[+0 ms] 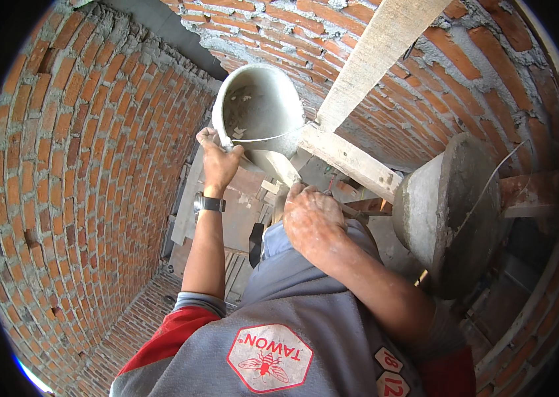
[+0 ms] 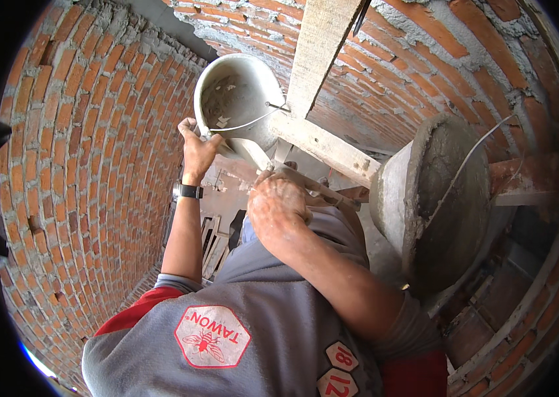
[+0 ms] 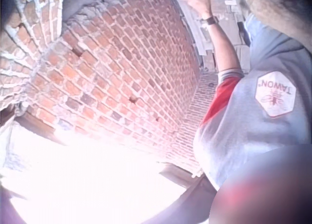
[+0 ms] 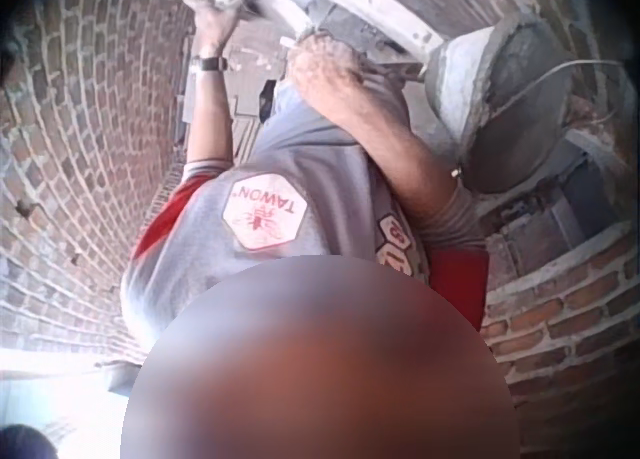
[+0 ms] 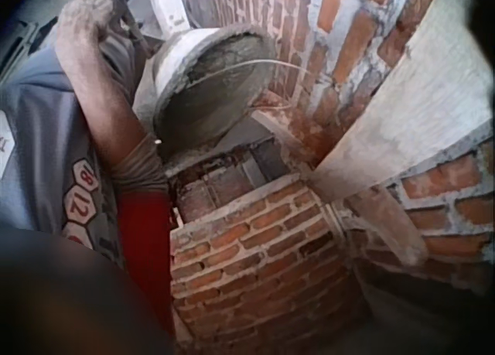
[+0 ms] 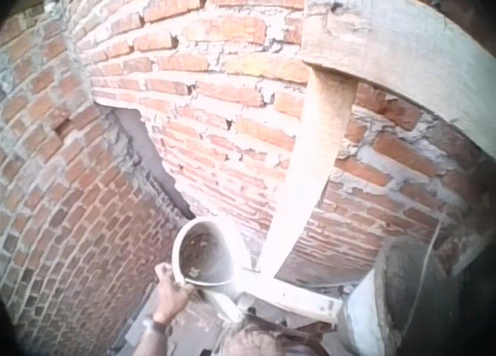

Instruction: The person scoops wet cement from a bucket with a trowel and applies it to a brick wall, smoothing the surface. The person repeats this process multiple times, working on different sections of the wall.

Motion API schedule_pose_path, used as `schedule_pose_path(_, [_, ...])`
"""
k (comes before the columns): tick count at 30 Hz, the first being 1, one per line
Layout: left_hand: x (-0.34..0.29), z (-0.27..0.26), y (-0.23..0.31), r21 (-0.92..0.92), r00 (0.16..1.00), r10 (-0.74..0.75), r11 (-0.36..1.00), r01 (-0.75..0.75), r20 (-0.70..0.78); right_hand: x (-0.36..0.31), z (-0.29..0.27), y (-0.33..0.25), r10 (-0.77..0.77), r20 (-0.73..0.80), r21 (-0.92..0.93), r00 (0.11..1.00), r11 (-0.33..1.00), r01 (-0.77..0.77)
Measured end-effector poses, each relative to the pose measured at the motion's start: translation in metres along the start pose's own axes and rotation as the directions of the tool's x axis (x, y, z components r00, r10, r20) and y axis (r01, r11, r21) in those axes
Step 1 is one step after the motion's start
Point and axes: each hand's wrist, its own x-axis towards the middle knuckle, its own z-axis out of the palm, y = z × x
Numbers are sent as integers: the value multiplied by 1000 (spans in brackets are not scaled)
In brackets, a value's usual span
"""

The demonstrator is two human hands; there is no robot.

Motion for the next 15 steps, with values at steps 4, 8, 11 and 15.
schedule_pose_path(4, [1, -5, 1, 109, 994, 61, 992, -70, 90, 41, -3, -6, -50, 82, -56, 995, 997, 55])
schedule_pose_path(8, [-7, -13, -6, 73, 994, 41, 996, -48, 104, 74, 11, -13, -16, 34, -11, 999, 1000, 16])
schedule_pose_path(11, [-19, -15, -12, 32, 992, 55, 998, -59, 113, 85, 19, -12, -65, 73, 53, 995, 997, 62])
schedule_pose_path(15, [-34, -15, -14, -14, 996, 49, 999, -48, 80, 90, 14, -3, -104, 111, 184, 988, 980, 82])
